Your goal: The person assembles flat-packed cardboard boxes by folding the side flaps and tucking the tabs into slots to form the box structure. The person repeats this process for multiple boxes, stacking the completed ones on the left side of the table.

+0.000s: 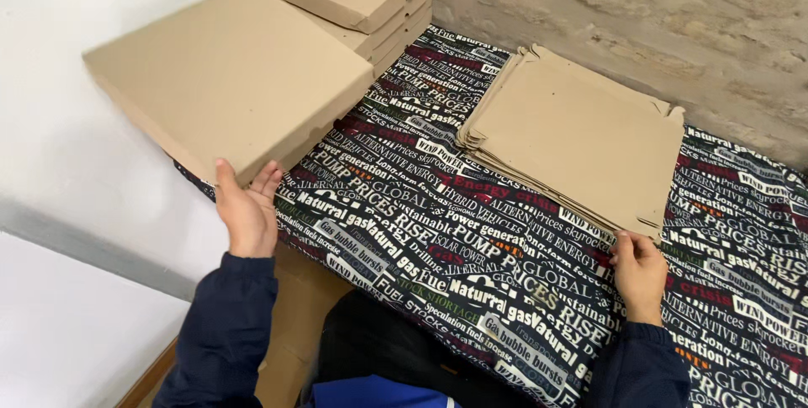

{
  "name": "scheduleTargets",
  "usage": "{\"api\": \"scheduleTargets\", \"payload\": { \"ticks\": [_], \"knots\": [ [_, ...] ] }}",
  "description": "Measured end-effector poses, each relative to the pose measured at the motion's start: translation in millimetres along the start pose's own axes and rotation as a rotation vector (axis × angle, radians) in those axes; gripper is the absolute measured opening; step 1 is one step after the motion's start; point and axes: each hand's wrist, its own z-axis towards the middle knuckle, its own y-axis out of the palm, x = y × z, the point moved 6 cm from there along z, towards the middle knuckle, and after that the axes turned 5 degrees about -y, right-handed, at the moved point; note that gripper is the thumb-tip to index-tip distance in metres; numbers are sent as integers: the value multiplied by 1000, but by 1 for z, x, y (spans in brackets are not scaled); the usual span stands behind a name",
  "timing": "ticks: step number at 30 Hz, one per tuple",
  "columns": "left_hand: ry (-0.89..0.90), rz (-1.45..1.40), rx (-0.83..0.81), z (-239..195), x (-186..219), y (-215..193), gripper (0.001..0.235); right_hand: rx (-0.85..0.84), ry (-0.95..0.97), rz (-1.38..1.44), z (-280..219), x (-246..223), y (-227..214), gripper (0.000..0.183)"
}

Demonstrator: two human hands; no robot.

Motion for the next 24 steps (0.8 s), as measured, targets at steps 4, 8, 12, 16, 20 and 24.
{"api": "scheduleTargets", "payload": {
  "ticks": [4, 8, 12, 16, 20, 24],
  "knots": [
    [-57, 222, -75, -2, 12, 30, 71, -3, -9, -4, 4, 7, 2, 25],
    [-34, 488, -130, 29, 5, 42, 77, -12, 11, 3, 1, 0, 1, 26],
    [141, 1062, -183, 26, 7, 50, 31, -39, 65, -2, -4, -12, 0, 28],
    [744, 1102, -92, 30, 16, 26, 50, -43, 65, -8, -3, -9, 2, 26],
    [1122, 1333, -163, 18, 21, 47, 61, -42, 30, -40, 0, -3, 4, 26],
    [1292, 1381, -36, 32, 7, 61, 35, -20, 17, -70, -2, -12, 2, 26]
  ]
}}
